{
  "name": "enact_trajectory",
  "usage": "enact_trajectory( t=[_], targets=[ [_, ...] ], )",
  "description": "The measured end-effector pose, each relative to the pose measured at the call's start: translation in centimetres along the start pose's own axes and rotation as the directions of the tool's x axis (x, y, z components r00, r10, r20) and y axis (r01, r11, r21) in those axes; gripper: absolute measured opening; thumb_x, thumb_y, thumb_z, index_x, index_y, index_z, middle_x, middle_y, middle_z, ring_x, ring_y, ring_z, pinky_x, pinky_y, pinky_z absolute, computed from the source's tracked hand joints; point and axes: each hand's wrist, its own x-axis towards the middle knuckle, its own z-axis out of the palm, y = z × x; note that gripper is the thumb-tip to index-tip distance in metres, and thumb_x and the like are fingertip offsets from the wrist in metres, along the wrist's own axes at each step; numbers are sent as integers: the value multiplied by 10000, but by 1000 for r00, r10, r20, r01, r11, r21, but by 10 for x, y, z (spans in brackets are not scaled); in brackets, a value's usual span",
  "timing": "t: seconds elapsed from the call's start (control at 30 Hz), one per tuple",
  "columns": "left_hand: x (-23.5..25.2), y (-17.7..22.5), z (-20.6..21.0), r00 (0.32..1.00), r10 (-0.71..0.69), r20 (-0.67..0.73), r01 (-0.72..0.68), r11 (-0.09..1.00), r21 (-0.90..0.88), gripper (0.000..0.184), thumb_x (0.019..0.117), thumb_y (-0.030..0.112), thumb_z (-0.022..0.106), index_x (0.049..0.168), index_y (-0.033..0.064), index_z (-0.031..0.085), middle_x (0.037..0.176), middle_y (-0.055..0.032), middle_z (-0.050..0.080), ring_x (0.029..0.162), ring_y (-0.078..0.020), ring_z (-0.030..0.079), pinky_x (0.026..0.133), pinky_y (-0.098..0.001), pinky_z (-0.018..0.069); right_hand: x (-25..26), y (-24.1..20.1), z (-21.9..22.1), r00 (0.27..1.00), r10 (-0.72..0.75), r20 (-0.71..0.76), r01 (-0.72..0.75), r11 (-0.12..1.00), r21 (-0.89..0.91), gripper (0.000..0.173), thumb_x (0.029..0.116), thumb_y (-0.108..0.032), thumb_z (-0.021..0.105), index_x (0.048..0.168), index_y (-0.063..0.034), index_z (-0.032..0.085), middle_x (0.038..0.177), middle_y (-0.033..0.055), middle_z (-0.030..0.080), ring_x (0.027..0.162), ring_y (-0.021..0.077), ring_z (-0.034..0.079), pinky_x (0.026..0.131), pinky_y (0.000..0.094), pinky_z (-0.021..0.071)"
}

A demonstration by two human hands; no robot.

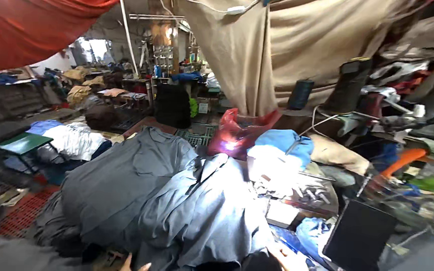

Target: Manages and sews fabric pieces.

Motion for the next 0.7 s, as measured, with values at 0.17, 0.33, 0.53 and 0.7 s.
enact_trajectory(
  t=[0.17,0.33,0.53,0.7],
  targets=[
    [24,27,75,984,-49,172,66,993,-95,668,895,376,788,1259,-150,598,1220,-325,660,1204,-418,633,1092,-552,464,3,7,0,998,-50,43,56,988,-147,71,906,-82,692,922,-24,654,797,-32,630,754,27,594,768,260,523],
    [-22,102,34,968,222,117,-198,962,-187,449,972,260,690,1192,-126,629,1136,-239,704,1106,-274,690,1027,-469,536,-6,-6,0,999,-44,9,45,989,-143,90,899,-95,719,906,-8,696,789,-24,670,761,26,628,790,272,545],
    [-62,281,-182,829,541,-141,-505,833,227,391,956,73,662,1194,-219,557,1104,-333,650,1026,-264,666,968,-432,530,-23,-28,30,993,8,115,-28,984,174,55,932,-38,659,966,-31,702,855,-11,727,804,71,688,797,302,592],
    [44,345,-206,566,719,-402,-440,676,591,328,1010,29,604,1281,-152,567,1263,-423,567,1206,-576,547,1032,-708,389,-28,-35,64,983,105,151,-156,911,381,79,958,5,605,962,-41,670,843,-9,722,793,71,691,767,279,592]
  ],
)
